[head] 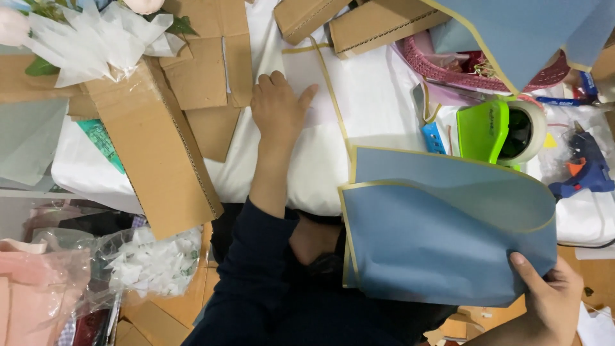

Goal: The person folds a large sheet of blue paper with a gold border in half, then folds it again to create a smaller rectangle. They use a cardboard piece to press the creases and smooth the paper. Finally, they use a blue utility knife to trim the edge of the folded paper.

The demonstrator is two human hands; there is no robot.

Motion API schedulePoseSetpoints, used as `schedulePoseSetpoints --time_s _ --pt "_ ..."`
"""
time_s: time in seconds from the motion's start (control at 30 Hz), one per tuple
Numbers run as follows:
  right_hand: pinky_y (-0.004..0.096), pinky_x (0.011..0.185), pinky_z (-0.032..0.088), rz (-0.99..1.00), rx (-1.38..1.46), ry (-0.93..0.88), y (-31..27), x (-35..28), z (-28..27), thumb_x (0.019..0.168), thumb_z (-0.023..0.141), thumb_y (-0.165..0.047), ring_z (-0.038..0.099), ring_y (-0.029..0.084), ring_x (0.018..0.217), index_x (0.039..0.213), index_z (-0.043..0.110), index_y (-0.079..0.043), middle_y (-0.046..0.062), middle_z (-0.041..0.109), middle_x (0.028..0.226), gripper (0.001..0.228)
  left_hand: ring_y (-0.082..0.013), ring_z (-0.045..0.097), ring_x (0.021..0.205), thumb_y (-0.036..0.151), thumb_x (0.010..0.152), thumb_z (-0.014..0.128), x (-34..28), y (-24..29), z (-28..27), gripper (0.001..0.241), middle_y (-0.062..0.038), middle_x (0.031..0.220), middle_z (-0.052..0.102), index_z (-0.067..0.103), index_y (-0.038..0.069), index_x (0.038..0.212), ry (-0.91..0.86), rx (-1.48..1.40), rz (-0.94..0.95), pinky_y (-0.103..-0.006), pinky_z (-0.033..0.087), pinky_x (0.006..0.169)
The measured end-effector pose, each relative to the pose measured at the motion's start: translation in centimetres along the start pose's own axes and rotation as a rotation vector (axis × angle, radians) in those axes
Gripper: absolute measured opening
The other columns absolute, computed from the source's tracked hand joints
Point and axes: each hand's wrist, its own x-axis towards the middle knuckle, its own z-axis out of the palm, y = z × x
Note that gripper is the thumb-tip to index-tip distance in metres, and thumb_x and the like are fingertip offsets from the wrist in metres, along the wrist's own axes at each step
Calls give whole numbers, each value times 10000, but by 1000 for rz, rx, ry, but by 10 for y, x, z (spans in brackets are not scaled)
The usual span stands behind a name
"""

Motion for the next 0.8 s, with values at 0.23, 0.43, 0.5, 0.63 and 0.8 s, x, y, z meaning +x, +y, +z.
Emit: schedulePoseSetpoints --time_s 0.23,0.43,0.5,0.63,0.8 --pt "254 692 370 13 46 -2 11 5 5 968 775 -162 479 80 842 886 564 -55 -52 530 869 251 -324 588 916 827 440 940 12 26 -1 986 -102 1023 603 568 86 974 -169 -5 -103 -440 483 813" --pt "225 719 353 37 67 6 17 4 3 957 786 -185 485 69 864 879 556 -71 -58 547 879 268 -338 556 734 231 652 732 18 25 -11 386 -46 780 577 482 123 926 -330 -175 -84 -463 413 613" --pt "233 711 366 25 93 1 23 6 0 955 785 -186 494 73 854 881 555 -81 -59 549 866 263 -271 559 628 156 742 642 28 26 -40 411 -8 702 542 501 122 1126 -581 -336 -166 -421 368 490" --pt "249 794 472 20 158 -5 25 6 1 958 785 -169 580 99 961 992 632 -47 8 670 1047 199 -269 635 722 191 789 632 38 16 -59 249 -5 810 657 527 139 1008 -574 -388 -254 -423 437 540" --pt "245 782 440 8 194 -22 26 6 -1 961 782 -168 556 96 928 924 585 -55 -14 638 970 230 -261 681 953 322 793 496 62 -22 -87 318 31 1036 731 575 259 1094 -48 -621 -468 -423 494 792"
